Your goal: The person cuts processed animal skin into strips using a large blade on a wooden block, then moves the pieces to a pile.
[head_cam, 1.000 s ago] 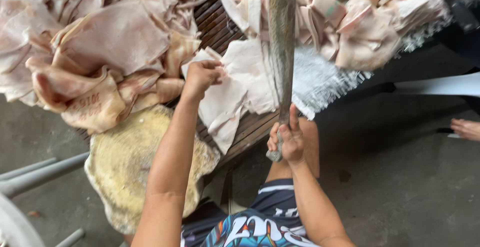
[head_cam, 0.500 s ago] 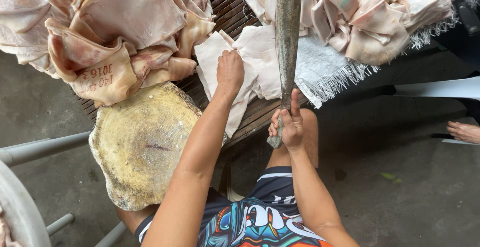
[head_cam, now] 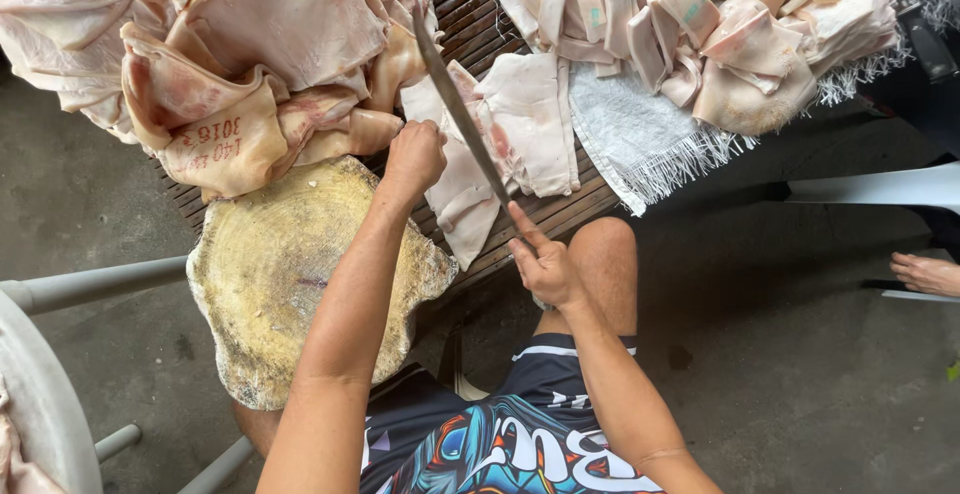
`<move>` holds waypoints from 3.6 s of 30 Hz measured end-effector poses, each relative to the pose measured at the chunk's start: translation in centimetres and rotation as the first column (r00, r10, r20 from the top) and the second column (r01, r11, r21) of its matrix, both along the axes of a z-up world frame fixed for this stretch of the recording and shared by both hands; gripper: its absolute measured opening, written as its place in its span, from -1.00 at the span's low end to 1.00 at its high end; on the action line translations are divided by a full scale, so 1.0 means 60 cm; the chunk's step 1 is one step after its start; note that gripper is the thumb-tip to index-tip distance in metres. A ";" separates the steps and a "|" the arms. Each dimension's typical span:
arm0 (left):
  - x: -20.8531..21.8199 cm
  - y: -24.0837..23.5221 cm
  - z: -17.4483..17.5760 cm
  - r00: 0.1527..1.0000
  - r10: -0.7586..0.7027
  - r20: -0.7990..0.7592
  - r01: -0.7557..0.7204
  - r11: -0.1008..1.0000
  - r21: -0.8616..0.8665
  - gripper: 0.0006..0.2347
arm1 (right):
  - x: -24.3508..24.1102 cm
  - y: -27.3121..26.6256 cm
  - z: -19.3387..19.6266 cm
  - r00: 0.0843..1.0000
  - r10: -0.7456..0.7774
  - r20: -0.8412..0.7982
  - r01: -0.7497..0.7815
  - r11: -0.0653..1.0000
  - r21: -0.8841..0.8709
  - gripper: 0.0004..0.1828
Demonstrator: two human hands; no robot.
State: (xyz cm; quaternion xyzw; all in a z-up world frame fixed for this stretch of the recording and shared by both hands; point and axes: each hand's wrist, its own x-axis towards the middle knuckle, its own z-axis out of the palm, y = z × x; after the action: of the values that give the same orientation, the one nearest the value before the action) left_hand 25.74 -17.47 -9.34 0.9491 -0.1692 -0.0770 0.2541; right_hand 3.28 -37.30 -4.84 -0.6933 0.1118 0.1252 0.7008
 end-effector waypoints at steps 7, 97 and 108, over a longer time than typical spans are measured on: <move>-0.001 0.023 0.004 0.991 -0.063 -0.116 0.082 0.983 0.166 -0.91 | 0.021 0.045 0.005 0.990 0.108 0.093 -0.074 0.946 -0.316 -0.33; -0.417 0.450 0.140 0.542 0.449 -0.710 -0.682 -0.258 -0.684 -0.77 | -0.085 0.155 0.006 0.905 0.354 -0.236 -0.247 0.889 0.386 -0.24; -0.408 0.377 0.123 0.395 0.340 -0.853 -0.867 -0.168 -0.469 -0.55 | -0.103 0.156 0.064 0.941 0.327 -0.085 -0.336 0.935 -0.116 -0.29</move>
State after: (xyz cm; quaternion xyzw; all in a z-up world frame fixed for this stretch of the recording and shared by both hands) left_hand 1.23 5.13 -1.94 0.4929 0.3863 -0.0379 0.7787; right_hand -2.92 -27.95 -1.00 -0.7416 0.0238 0.2564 0.6195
